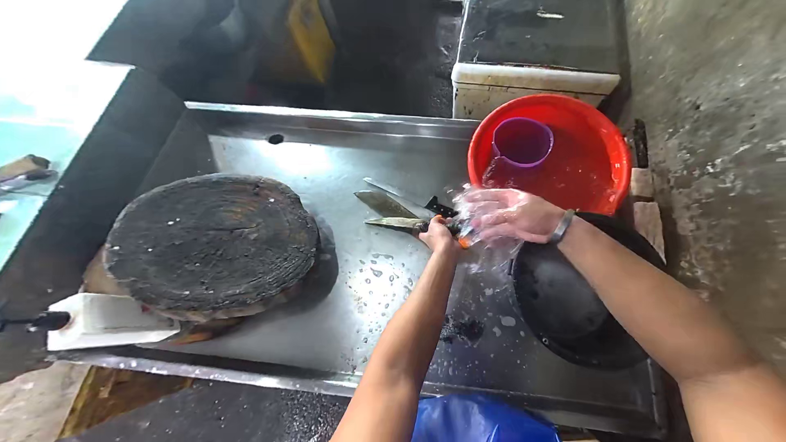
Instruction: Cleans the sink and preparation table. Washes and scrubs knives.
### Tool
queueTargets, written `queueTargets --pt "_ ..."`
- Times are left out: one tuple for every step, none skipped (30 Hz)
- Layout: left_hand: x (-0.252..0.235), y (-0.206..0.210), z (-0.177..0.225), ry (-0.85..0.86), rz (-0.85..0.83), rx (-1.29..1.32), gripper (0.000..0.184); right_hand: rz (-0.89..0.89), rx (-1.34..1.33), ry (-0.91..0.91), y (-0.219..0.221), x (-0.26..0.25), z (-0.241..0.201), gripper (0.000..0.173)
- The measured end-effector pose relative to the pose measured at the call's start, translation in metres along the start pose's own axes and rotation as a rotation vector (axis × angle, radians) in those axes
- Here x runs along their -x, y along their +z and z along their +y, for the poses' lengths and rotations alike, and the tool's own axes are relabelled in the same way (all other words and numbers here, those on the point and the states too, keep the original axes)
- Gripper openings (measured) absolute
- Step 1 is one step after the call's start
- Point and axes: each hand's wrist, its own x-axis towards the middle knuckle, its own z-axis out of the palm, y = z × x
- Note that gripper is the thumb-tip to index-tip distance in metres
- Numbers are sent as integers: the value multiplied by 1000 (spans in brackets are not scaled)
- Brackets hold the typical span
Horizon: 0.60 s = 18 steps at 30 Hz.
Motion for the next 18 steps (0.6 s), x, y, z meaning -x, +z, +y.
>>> queueTargets --pt "7 8 4 -9 -57 -16 40 28 164 -31 -9 -3 0 45" --pt "12 13 6 -5 -125 8 28 134 366 -66 -29 -8 3 38" --pt "14 18 7 -11 -155 56 19 262 589 -72 -60 -12 10 30" --pt "17 21 9 -7 -160 84 11 376 796 -29 -99 -15 22 27" --pt "20 21 11 1 -159 83 7 453 957 68 -138 -17 39 28" --pt "24 20 13 7 -170 59 12 464 1064 222 -168 -16 55 33" --pt "27 16 15 5 -209 27 24 391 1128 416 -182 -17 68 41" --pt "29 14 16 -5 -244 -5 36 261 1190 565 -183 -22 83 44" --pt "29 14 17 -9 -277 -23 45 171 1203 589 -182 -31 101 42" --pt "28 15 18 1 -328 -37 50 137 1160 500 -182 -37 110 35" --pt "26 16 18 22 -380 -47 50 153 1082 401 -185 -36 111 30" --pt "24 18 18 52 -420 -56 47 204 1031 321 -194 -32 113 28" --pt "22 18 18 76 -448 -58 43 278 1055 298 -207 -29 114 27" --pt "22 20 18 87 -462 -48 38 297 1092 439 -210 -26 99 33" --pt "21 22 17 89 -465 -27 37 302 1117 577 -209 -26 92 38" --pt "19 25 15 85 -463 -4 39 325 1110 596 -203 -27 90 40" --pt "16 29 12 85 -457 15 40 365 1053 504 -195 -31 90 41" --pt "12 33 8 91 -450 34 40 412 925 357 -179 -33 86 38"
